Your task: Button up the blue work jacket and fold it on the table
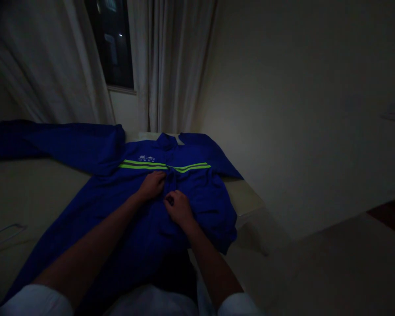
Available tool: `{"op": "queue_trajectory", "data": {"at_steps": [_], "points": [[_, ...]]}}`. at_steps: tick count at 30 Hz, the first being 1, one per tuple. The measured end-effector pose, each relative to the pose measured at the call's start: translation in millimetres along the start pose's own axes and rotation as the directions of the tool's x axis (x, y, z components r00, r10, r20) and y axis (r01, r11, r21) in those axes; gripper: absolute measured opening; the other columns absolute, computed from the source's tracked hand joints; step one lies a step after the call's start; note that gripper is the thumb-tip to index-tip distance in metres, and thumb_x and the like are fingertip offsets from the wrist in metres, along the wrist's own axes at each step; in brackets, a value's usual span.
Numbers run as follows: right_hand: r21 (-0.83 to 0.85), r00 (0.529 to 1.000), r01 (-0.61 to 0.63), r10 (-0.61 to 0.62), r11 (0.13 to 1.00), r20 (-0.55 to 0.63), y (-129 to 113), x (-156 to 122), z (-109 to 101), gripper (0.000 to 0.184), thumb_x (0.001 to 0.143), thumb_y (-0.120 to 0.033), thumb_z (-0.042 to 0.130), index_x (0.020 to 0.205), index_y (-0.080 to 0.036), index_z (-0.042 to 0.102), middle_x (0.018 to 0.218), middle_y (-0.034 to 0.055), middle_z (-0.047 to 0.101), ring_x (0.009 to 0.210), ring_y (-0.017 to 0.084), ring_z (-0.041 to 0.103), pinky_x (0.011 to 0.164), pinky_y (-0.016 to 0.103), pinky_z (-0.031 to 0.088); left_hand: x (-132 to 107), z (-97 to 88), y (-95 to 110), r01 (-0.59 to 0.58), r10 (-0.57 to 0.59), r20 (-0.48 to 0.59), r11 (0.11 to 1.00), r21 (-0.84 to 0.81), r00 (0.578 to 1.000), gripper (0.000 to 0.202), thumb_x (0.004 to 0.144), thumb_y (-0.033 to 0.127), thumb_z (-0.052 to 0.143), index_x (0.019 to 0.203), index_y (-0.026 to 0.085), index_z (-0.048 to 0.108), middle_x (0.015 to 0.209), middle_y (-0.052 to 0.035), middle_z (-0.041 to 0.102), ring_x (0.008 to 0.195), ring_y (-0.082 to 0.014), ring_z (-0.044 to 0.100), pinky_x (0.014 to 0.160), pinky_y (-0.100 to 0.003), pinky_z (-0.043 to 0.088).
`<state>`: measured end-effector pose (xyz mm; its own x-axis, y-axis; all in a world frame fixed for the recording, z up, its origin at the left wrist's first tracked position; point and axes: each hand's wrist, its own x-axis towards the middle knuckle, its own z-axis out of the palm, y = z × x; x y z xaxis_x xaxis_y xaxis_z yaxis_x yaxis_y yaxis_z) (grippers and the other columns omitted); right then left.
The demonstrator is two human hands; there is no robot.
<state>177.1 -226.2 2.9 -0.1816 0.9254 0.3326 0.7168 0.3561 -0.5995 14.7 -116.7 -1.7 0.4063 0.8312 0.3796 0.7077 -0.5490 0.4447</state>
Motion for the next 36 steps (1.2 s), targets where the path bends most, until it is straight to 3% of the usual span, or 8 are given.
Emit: {"op": "queue_trajectory", "data": {"at_steps": [4, 8, 12, 15, 19, 25, 32, 36], "points": [[-0.024, 0.999, -0.037, 0.036, 0.999, -0.037, 5, 5, 0, 0.014, 0.081, -0.011, 0.08, 0.089, -0.021, 0.073, 0.083, 0.0006, 0.067, 0.075, 0.017, 0.064, 0.071, 0.028, 0.05, -19, -6.2, 2, -0.044, 0.044, -0.018, 0.999, -0.025, 0.999, 0.03, 0.095, 0.027, 0.052, 0.109, 0.022, 0.078, 0.127, -0.0099, 0.073, 0.116, -0.029, 0.064, 0.104, -0.045, 0.048], [-0.22, 0.998, 0.006, -0.02, 0.976, -0.059, 1, 2, 3, 0.005, 0.091, -0.019, 0.072, 0.089, -0.023, 0.073, 0.09, 0.0043, 0.068, 0.082, 0.019, 0.065, 0.074, 0.029, 0.049, -33, -8.6, 10, -0.112, 0.11, -0.048, 0.993, -0.032, 0.993, 0.017, 0.093, 0.036, 0.065, 0.097, 0.025, 0.078, 0.125, -0.0094, 0.073, 0.118, -0.0312, 0.062, 0.101, -0.044, 0.047], [-0.348, 0.993, 0.081, -0.107, 0.934, -0.056, -5, -4, 2, 0.013, 0.1, -0.021, 0.061, 0.091, -0.024, 0.07, 0.093, 0.0055, 0.067, 0.088, 0.021, 0.063, 0.077, 0.03, 0.049, -30, -6.8, 21, 0.022, -0.019, 0.021, 0.984, -0.178, 1.0, 0.018, 0.1, 0.033, 0.054, 0.094, 0.026, 0.07, 0.085, -0.0047, 0.074, 0.083, -0.0241, 0.069, 0.076, -0.033, 0.047], [-0.362, 0.984, 0.119, -0.159, 0.925, -0.083, -8, -4, 0, 0.019, 0.104, -0.022, 0.054, 0.093, -0.023, 0.069, 0.096, 0.0078, 0.066, 0.095, 0.023, 0.062, 0.083, 0.032, 0.049, -26, -5.4, 22, 0.121, -0.121, 0.015, 0.959, -0.256, 0.993, 0.019, 0.101, 0.031, 0.052, 0.09, 0.024, 0.066, 0.079, -0.0034, 0.072, 0.074, -0.0224, 0.068, 0.068, -0.03, 0.042], [-0.3, 0.98, 0.166, -0.192, 0.939, -0.059, -6, 0, -2, 0.022, 0.106, -0.023, 0.051, 0.095, -0.023, 0.07, 0.097, 0.0083, 0.066, 0.097, 0.023, 0.062, 0.088, 0.033, 0.048, -25, -4.3, 18, 0.154, -0.162, -0.012, 0.953, -0.261, 0.987, 0.018, 0.098, 0.029, 0.055, 0.084, 0.023, 0.063, 0.08, -0.0047, 0.072, 0.075, -0.0225, 0.068, 0.067, -0.03, 0.042], [0.032, 0.995, 0.089, -0.088, 0.995, -0.054, 2, 11, -6, 0.015, 0.099, -0.018, 0.061, 0.092, -0.021, 0.073, 0.092, 0.0028, 0.07, 0.089, 0.018, 0.067, 0.083, 0.03, 0.05, -32, -2.9, 24, 0.077, -0.1, -0.063, 0.954, -0.289, 0.993, 0.015, 0.101, 0.03, 0.051, 0.093, 0.025, 0.063, 0.08, -0.0027, 0.072, 0.076, -0.0215, 0.07, 0.068, -0.029, 0.043], [0.005, 0.979, -0.044, 0.044, 0.999, -0.201, 2, 10, -3, 0.009, 0.092, -0.019, 0.07, 0.083, -0.021, 0.071, 0.085, 0.0026, 0.068, 0.078, 0.019, 0.065, 0.074, 0.029, 0.049, -34, -6.2, 33, 0.05, -0.069, -0.107, 0.985, -0.164, 0.992, 0.017, 0.103, 0.032, 0.051, 0.104, 0.025, 0.067, 0.091, -0.0061, 0.078, 0.087, -0.0253, 0.075, 0.074, -0.031, 0.049], [-0.033, 0.978, -0.068, 0.06, 0.997, -0.202, 3, 10, -2, 0.012, 0.091, -0.018, 0.069, 0.08, -0.022, 0.068, 0.084, 0.0025, 0.066, 0.078, 0.019, 0.064, 0.073, 0.03, 0.048, -35, -7.3, 35, -0.025, 0.012, -0.107, 0.992, -0.123, 0.994, 0.019, 0.103, 0.031, 0.052, 0.105, 0.024, 0.069, 0.094, -0.0073, 0.078, 0.09, -0.0252, 0.075, 0.078, -0.031, 0.052]]}}
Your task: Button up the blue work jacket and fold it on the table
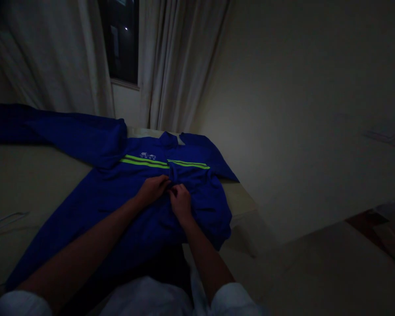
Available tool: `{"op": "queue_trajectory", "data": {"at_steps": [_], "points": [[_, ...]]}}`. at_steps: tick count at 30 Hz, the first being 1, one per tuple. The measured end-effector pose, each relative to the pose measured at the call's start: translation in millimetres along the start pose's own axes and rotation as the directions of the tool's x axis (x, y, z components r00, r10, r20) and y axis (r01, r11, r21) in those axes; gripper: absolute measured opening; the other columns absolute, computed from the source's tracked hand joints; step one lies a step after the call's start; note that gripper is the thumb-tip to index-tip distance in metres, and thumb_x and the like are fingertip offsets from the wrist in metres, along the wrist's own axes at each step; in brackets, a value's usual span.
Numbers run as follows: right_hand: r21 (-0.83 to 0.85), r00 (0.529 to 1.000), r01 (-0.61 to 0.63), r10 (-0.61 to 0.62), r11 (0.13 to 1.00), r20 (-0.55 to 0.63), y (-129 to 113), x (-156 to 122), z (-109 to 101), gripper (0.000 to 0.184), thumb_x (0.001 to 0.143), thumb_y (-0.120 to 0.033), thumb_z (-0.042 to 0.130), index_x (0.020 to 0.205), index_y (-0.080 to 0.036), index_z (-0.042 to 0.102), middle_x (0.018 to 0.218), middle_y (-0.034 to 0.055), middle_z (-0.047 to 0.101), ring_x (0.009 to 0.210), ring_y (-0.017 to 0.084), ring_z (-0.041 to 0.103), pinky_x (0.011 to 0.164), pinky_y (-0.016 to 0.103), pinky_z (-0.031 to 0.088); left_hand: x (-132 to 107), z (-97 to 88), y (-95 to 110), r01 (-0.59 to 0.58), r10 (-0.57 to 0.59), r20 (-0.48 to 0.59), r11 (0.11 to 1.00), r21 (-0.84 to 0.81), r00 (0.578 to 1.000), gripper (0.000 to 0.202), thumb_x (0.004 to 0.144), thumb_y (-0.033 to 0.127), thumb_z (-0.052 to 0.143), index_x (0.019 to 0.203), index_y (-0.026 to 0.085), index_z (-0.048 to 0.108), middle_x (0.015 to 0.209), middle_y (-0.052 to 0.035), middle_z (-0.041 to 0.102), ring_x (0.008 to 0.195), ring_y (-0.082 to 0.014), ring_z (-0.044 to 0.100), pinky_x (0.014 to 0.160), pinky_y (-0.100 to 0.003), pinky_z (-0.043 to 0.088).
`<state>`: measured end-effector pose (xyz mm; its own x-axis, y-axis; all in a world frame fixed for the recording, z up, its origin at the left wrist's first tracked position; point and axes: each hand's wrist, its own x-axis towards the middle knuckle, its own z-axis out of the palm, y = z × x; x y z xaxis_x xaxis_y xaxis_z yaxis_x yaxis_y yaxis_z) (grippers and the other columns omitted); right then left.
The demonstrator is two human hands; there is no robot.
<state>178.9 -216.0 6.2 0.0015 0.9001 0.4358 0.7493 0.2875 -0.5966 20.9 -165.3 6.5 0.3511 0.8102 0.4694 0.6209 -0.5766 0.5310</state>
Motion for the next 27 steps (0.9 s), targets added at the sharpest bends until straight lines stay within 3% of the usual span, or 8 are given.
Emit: {"op": "queue_trajectory", "data": {"at_steps": [4, 8, 14, 16, 19, 21, 24, 27], "points": [[0.007, 0.999, 0.02, -0.02, 1.0, -0.045, -2, -1, -3, 0.015, 0.091, -0.019, 0.066, 0.077, -0.023, 0.063, 0.083, 0.0022, 0.063, 0.078, 0.019, 0.062, 0.072, 0.03, 0.047, -1, 0.1, 4, -0.057, 0.05, -0.079, 0.994, -0.089, 0.996, 0.02, 0.101, 0.031, 0.054, 0.106, 0.023, 0.071, 0.097, -0.0076, 0.079, 0.092, -0.0242, 0.075, 0.085, -0.033, 0.054], [0.086, 0.994, 0.053, -0.044, 0.995, -0.1, -9, -4, -6, 0.011, 0.09, -0.026, 0.068, 0.083, -0.023, 0.06, 0.086, 0.0015, 0.061, 0.075, 0.018, 0.058, 0.07, 0.029, 0.046, 4, -2.7, 6, 0.026, -0.082, -0.143, 0.934, -0.356, 0.986, 0.026, 0.1, 0.04, 0.055, 0.099, 0.021, 0.072, 0.091, -0.0059, 0.078, 0.085, -0.0223, 0.074, 0.079, -0.032, 0.055], [0.225, 0.992, -0.067, 0.088, 0.972, -0.085, -6, -3, -2, 0.026, 0.078, -0.033, 0.073, 0.095, -0.023, 0.055, 0.083, -0.0019, 0.06, 0.073, 0.017, 0.058, 0.069, 0.028, 0.047, 14, -3.7, -6, 0.166, -0.072, 0.161, 0.687, -0.707, 0.984, 0.04, 0.094, 0.045, 0.054, 0.118, 0.015, 0.067, 0.1, -0.0098, 0.078, 0.081, -0.0217, 0.075, 0.075, -0.035, 0.06], [0.34, 0.984, -0.113, 0.153, 0.934, -0.093, -1, -2, -3, 0.027, 0.078, -0.031, 0.068, 0.101, -0.022, 0.056, 0.085, -0.0013, 0.063, 0.076, 0.017, 0.062, 0.071, 0.029, 0.05, 12, -4.2, -11, 0.121, -0.02, 0.169, 0.777, -0.618, 0.985, 0.038, 0.095, 0.042, 0.053, 0.119, 0.016, 0.067, 0.108, -0.0118, 0.077, 0.096, -0.024, 0.075, 0.087, -0.038, 0.059], [0.478, 0.953, -0.105, 0.226, 0.872, -0.204, 1, -4, -12, 0.029, 0.081, -0.034, 0.066, 0.105, -0.021, 0.056, 0.09, 0.0006, 0.063, 0.081, 0.018, 0.064, 0.075, 0.029, 0.052, 3, -5.5, -15, 0.043, 0.026, 0.259, 0.965, -0.259, 0.966, 0.038, 0.096, 0.043, 0.055, 0.12, 0.018, 0.07, 0.122, -0.0144, 0.075, 0.115, -0.0288, 0.069, 0.103, -0.044, 0.052], [0.46, 0.948, -0.096, 0.222, 0.883, -0.227, -3, -10, -23, 0.027, 0.086, -0.038, 0.066, 0.104, -0.021, 0.056, 0.089, 0.0006, 0.063, 0.079, 0.017, 0.063, 0.074, 0.03, 0.052, -4, -4.9, -17, -0.038, 0.046, 0.331, 0.999, -0.029, 0.943, 0.048, 0.095, 0.052, 0.058, 0.132, 0.023, 0.067, 0.143, -0.0137, 0.066, 0.134, -0.0331, 0.058, 0.116, -0.052, 0.04], [0.227, 0.978, -0.081, 0.121, 0.97, -0.168, -18, -25, -43, 0.029, 0.089, -0.043, 0.07, 0.106, -0.021, 0.061, 0.1, 0.0048, 0.066, 0.086, 0.019, 0.064, 0.077, 0.031, 0.051, -3, -1.8, -21, -0.123, 0.065, 0.365, 0.983, 0.139, 0.929, 0.062, 0.099, 0.062, 0.048, 0.152, 0.03, 0.053, 0.165, -0.0084, 0.045, 0.153, -0.035, 0.037, 0.126, -0.059, 0.02], [-0.074, 0.995, -0.04, 0.047, 0.996, 0.086, -36, -42, -61, 0.036, 0.085, -0.039, 0.079, 0.113, -0.022, 0.063, 0.108, 0.0072, 0.069, 0.095, 0.022, 0.066, 0.08, 0.031, 0.048, 12, -0.1, -30, -0.098, 0.017, 0.358, 0.973, 0.209, 0.934, 0.064, 0.103, 0.062, 0.039, 0.156, 0.028, 0.049, 0.165, -0.0095, 0.045, 0.151, -0.0343, 0.039, 0.124, -0.059, 0.022]]}}
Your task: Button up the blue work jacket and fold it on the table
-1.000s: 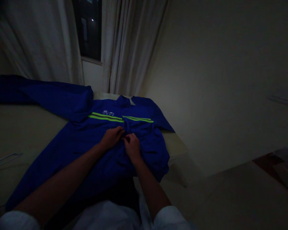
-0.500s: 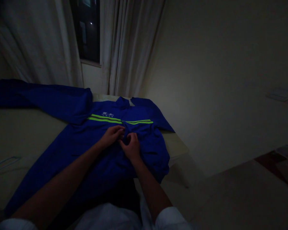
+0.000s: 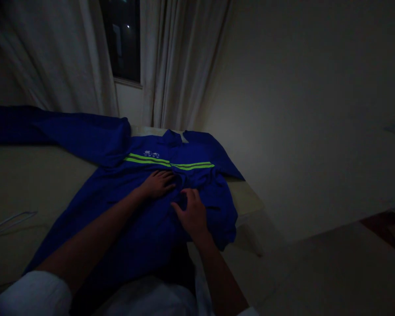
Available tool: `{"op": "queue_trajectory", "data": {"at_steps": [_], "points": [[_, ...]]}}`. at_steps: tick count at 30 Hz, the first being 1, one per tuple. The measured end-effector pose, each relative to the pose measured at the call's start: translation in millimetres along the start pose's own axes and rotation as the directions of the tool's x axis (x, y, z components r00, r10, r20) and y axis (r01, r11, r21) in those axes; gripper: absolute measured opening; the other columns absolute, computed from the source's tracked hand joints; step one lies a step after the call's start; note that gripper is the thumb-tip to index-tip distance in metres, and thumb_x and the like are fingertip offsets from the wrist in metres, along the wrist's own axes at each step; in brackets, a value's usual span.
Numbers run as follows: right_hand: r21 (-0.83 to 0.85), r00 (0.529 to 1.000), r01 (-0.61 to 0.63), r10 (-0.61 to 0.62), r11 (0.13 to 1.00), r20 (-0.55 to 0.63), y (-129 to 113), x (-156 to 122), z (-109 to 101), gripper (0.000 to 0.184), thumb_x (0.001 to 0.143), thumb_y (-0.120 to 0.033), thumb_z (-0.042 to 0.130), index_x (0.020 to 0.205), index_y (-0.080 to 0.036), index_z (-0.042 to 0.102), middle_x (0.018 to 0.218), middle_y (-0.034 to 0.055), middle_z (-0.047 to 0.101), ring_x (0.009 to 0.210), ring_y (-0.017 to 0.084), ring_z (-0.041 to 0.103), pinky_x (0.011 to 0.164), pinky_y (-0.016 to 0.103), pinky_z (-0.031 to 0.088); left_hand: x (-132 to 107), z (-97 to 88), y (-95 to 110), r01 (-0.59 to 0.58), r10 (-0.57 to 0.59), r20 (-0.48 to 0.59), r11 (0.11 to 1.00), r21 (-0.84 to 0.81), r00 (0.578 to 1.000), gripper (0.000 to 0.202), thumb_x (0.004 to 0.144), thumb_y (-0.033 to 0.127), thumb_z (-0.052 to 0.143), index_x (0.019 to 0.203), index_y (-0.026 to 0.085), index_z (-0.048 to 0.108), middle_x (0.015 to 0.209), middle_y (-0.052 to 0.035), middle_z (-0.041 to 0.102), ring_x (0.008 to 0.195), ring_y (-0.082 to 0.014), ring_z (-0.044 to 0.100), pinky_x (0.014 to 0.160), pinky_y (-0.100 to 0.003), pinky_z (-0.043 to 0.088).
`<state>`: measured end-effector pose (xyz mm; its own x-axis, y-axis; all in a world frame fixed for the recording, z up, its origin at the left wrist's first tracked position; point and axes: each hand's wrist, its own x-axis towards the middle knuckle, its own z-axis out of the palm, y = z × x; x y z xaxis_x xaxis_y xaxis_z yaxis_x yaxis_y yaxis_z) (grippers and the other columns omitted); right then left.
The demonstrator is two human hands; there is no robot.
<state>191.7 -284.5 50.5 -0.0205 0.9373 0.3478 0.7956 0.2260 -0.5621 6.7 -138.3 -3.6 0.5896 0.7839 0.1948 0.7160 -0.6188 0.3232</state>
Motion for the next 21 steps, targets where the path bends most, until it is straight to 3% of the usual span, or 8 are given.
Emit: {"op": "queue_trajectory", "data": {"at_steps": [2, 4, 7, 11, 14, 16, 19, 21], "points": [[-0.139, 0.969, 0.028, 0.007, 0.99, 0.246, -9, -9, -7, 0.037, 0.086, -0.04, 0.08, 0.115, -0.023, 0.065, 0.104, 0.006, 0.072, 0.093, 0.022, 0.069, 0.078, 0.03, 0.046, 9, -4.0, -5, 0.035, -0.034, -0.034, 0.999, 0.025, 0.999, 0.063, 0.104, 0.06, 0.04, 0.155, 0.025, 0.049, 0.161, -0.0112, 0.049, 0.148, -0.0337, 0.042, 0.123, -0.058, 0.024], [-0.24, 0.924, 0.025, 0.069, 0.97, 0.375, -17, -11, -12, 0.034, 0.091, -0.046, 0.076, 0.116, -0.025, 0.067, 0.098, 0.005, 0.075, 0.089, 0.023, 0.071, 0.074, 0.03, 0.043, 14, -9.5, -4, 0.027, -0.022, -0.087, 0.998, 0.056, 0.996, 0.058, 0.103, 0.056, 0.045, 0.15, 0.024, 0.054, 0.156, -0.0121, 0.054, 0.144, -0.0329, 0.045, 0.121, -0.054, 0.029], [-0.359, 0.91, -0.008, 0.155, 0.933, 0.383, -24, -6, -15, 0.038, 0.092, -0.053, 0.074, 0.116, -0.024, 0.071, 0.093, 0.0063, 0.078, 0.089, 0.026, 0.073, 0.071, 0.031, 0.042, 10, -16.9, 9, -0.006, 0.018, -0.104, 0.993, 0.119, 0.994, 0.038, 0.103, 0.042, 0.049, 0.128, 0.021, 0.069, 0.139, -0.0137, 0.065, 0.131, -0.0324, 0.054, 0.108, -0.047, 0.043], [-0.369, 0.874, 0.093, 0.101, 0.925, 0.475, -23, 4, -21, 0.028, 0.093, -0.045, 0.072, 0.11, -0.023, 0.076, 0.1, 0.0088, 0.08, 0.095, 0.028, 0.073, 0.075, 0.032, 0.045, 0, -16.4, 31, 0.074, -0.071, -0.028, 0.992, 0.103, 0.997, 0.029, 0.101, 0.022, 0.046, 0.106, 0.019, 0.074, 0.115, -0.015, 0.07, 0.106, -0.0295, 0.064, 0.086, -0.04, 0.051], [-0.278, 0.847, 0.164, 0.009, 0.947, 0.531, -14, 8, -28, 0.026, 0.1, -0.032, 0.061, 0.12, -0.023, 0.075, 0.108, 0.0081, 0.079, 0.102, 0.025, 0.073, 0.084, 0.032, 0.047, -6, -9.3, 38, 0.019, -0.02, -0.062, 1.0, -0.02, 0.998, 0.029, 0.103, 0.026, 0.046, 0.106, 0.021, 0.074, 0.113, -0.0115, 0.071, 0.105, -0.0262, 0.065, 0.096, -0.04, 0.048], [-0.168, 0.788, 0.164, -0.027, 0.972, 0.615, -9, 10, -34, 0.03, 0.101, -0.026, 0.055, 0.125, -0.022, 0.073, 0.1, 0.005, 0.08, 0.092, 0.021, 0.074, 0.083, 0.029, 0.047, -9, -5.7, 37, -0.061, 0.047, -0.082, 0.982, -0.181, 0.996, 0.033, 0.105, 0.034, 0.044, 0.105, 0.021, 0.074, 0.113, -0.0098, 0.073, 0.107, -0.0244, 0.065, 0.1, -0.039, 0.045], [-0.063, 0.698, 0.061, 0.003, 0.996, 0.716, -8, 13, -35, 0.028, 0.1, -0.028, 0.058, 0.122, -0.021, 0.073, 0.082, 0.0003, 0.078, 0.07, 0.016, 0.072, 0.073, 0.026, 0.046, -12, -5.4, 32, -0.11, 0.129, 0.014, 0.89, -0.442, 0.991, 0.046, 0.105, 0.047, 0.042, 0.09, 0.017, 0.074, 0.094, -0.007, 0.073, 0.087, -0.0197, 0.065, 0.081, -0.03, 0.047], [-0.109, 0.737, 0.014, 0.063, 0.994, 0.673, -9, 12, -29, 0.031, 0.092, -0.039, 0.071, 0.116, -0.02, 0.074, 0.079, 0.0009, 0.076, 0.069, 0.018, 0.071, 0.067, 0.026, 0.044, -13, -7.5, 29, -0.109, 0.189, 0.091, 0.828, -0.55, 0.978, 0.047, 0.099, 0.055, 0.053, 0.083, 0.016, 0.073, 0.08, -0.0033, 0.07, 0.073, -0.0161, 0.06, 0.068, -0.026, 0.043]]}}
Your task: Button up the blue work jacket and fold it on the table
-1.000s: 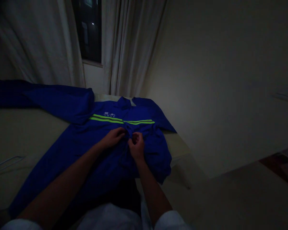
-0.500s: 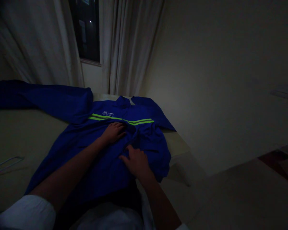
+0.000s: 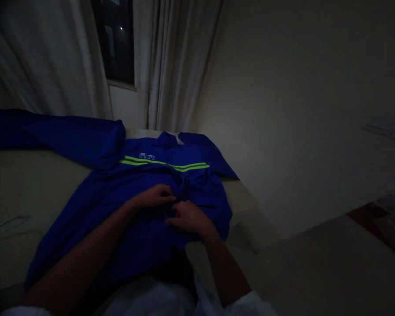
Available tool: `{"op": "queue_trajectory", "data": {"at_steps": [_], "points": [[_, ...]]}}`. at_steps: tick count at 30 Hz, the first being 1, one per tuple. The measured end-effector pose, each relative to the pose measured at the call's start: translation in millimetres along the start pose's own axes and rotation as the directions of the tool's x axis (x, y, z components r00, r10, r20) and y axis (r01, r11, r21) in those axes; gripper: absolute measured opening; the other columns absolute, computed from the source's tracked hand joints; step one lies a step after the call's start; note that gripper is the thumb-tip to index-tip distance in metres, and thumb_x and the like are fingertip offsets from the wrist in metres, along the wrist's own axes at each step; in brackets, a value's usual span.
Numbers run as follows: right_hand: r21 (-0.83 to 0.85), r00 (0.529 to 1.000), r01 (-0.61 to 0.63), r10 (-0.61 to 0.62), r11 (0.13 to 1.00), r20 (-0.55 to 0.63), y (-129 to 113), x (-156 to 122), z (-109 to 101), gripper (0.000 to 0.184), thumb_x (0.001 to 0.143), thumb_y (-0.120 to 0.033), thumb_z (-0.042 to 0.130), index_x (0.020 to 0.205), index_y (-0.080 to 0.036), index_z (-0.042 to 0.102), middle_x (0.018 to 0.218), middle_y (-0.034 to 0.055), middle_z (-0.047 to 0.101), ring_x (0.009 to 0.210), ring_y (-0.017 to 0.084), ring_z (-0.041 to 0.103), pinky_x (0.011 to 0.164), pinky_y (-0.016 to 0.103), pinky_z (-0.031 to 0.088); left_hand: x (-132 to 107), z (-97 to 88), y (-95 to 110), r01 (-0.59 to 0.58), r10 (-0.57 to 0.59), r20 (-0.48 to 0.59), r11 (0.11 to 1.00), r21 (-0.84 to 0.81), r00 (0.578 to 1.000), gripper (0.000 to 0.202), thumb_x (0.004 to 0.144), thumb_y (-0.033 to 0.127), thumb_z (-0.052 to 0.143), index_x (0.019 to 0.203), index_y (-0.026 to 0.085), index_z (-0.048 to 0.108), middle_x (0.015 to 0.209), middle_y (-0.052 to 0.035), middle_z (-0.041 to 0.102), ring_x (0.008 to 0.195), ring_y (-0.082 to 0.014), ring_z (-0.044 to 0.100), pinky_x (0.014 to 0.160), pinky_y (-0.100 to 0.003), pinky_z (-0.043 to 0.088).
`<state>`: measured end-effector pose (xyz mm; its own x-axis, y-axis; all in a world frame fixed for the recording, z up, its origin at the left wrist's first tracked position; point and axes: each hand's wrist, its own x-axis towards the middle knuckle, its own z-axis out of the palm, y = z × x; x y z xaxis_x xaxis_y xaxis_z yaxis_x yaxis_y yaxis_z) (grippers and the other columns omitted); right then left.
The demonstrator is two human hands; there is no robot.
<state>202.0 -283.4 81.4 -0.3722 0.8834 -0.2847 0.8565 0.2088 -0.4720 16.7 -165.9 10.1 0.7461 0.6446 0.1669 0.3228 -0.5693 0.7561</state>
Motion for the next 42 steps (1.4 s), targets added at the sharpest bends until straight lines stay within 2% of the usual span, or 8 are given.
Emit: {"op": "queue_trajectory", "data": {"at_steps": [3, 6, 12, 17, 24, 29, 35, 42], "points": [[-0.048, 0.975, -0.082, 0.071, 0.995, -0.209, -1, 5, 16, 0.029, 0.085, -0.041, 0.077, 0.106, -0.021, 0.073, 0.08, 0.0028, 0.075, 0.073, 0.02, 0.069, 0.065, 0.027, 0.04, -2, -3.6, -1, -0.007, 0.015, 0.067, 0.993, -0.122, 0.998, 0.047, 0.089, 0.06, 0.065, 0.08, 0.015, 0.074, 0.07, -0.0002, 0.065, 0.066, -0.0134, 0.054, 0.061, -0.025, 0.037], [0.109, 0.946, -0.032, 0.065, 0.994, -0.318, 7, 6, 30, 0.01, 0.092, -0.028, 0.064, 0.097, -0.021, 0.068, 0.078, 0.0009, 0.07, 0.07, 0.016, 0.064, 0.066, 0.026, 0.039, -1, -5.7, -1, 0.035, -0.015, 0.076, 0.962, -0.271, 0.997, 0.055, 0.086, 0.067, 0.064, 0.076, 0.014, 0.071, 0.063, 0.0024, 0.056, 0.06, -0.0112, 0.045, 0.057, -0.024, 0.033], [0.538, 0.932, 0.088, 0.122, 0.838, -0.342, 21, -6, 36, 0.035, 0.097, -0.037, 0.055, 0.129, -0.024, 0.053, 0.063, -0.0101, 0.047, 0.051, 0.012, 0.039, 0.053, 0.023, 0.029, -2, -11.7, 0, 0.084, -0.06, 0.077, 0.929, -0.36, 0.995, 0.064, 0.082, 0.077, 0.062, 0.073, 0.014, 0.065, 0.061, 0.0046, 0.046, 0.059, -0.0099, 0.037, 0.054, -0.023, 0.029], [0.327, 0.904, 0.161, -0.006, 0.931, -0.427, 7, -14, 33, 0.038, 0.1, -0.028, 0.044, 0.135, -0.025, 0.059, 0.059, -0.0087, 0.045, 0.052, 0.014, 0.044, 0.057, 0.025, 0.03, -3, -14.4, 0, 0.108, -0.076, 0.093, 0.899, -0.425, 0.993, 0.062, 0.08, 0.076, 0.066, 0.079, 0.014, 0.065, 0.065, 0.0037, 0.052, 0.062, -0.0104, 0.041, 0.057, -0.023, 0.033], [0.172, 0.876, 0.054, 0.036, 0.984, -0.48, 6, -13, 38, 0.023, 0.094, -0.024, 0.056, 0.103, -0.022, 0.076, 0.072, -0.0003, 0.067, 0.063, 0.016, 0.06, 0.065, 0.027, 0.041, 3, -8.6, -5, 0.121, -0.096, 0.076, 0.87, -0.478, 0.993, 0.045, 0.076, 0.06, 0.073, 0.077, 0.015, 0.065, 0.066, 0.0024, 0.058, 0.063, -0.0111, 0.046, 0.059, -0.022, 0.035], [0.071, 0.887, 0.161, -0.113, 0.984, -0.448, 9, -10, 42, 0.041, 0.087, -0.011, 0.06, 0.125, -0.023, 0.068, 0.102, 0.0036, 0.07, 0.086, 0.017, 0.064, 0.079, 0.027, 0.047, 4, -8.6, -3, 0.091, -0.063, 0.076, 0.89, -0.446, 0.995, 0.04, 0.078, 0.055, 0.07, 0.077, 0.015, 0.065, 0.068, 0.0015, 0.062, 0.063, -0.0114, 0.049, 0.06, -0.023, 0.036], [-0.084, 0.907, -0.06, 0.02, 0.995, -0.42, 6, -1, 44, 0.009, 0.095, -0.024, 0.067, 0.1, -0.02, 0.073, 0.084, 0.0029, 0.071, 0.079, 0.019, 0.065, 0.073, 0.029, 0.044, 0, -12.4, -1, 0.087, -0.041, 0.131, 0.926, -0.367, 0.99, 0.042, 0.078, 0.057, 0.073, 0.081, 0.015, 0.068, 0.07, 0.0009, 0.066, 0.063, -0.012, 0.052, 0.06, -0.023, 0.039], [-0.229, 0.89, -0.136, 0.017, 0.964, -0.456, 0, 6, 51, 0.012, 0.099, -0.03, 0.064, 0.1, -0.022, 0.073, 0.093, 0.0045, 0.074, 0.082, 0.019, 0.068, 0.07, 0.028, 0.042, -4, -15.8, 2, -0.081, 0.093, 0.136, 0.992, -0.093, 0.986, 0.034, 0.082, 0.046, 0.072, 0.067, 0.016, 0.068, 0.07, -0.0008, 0.064, 0.065, -0.0131, 0.054, 0.06, -0.024, 0.036]]}}
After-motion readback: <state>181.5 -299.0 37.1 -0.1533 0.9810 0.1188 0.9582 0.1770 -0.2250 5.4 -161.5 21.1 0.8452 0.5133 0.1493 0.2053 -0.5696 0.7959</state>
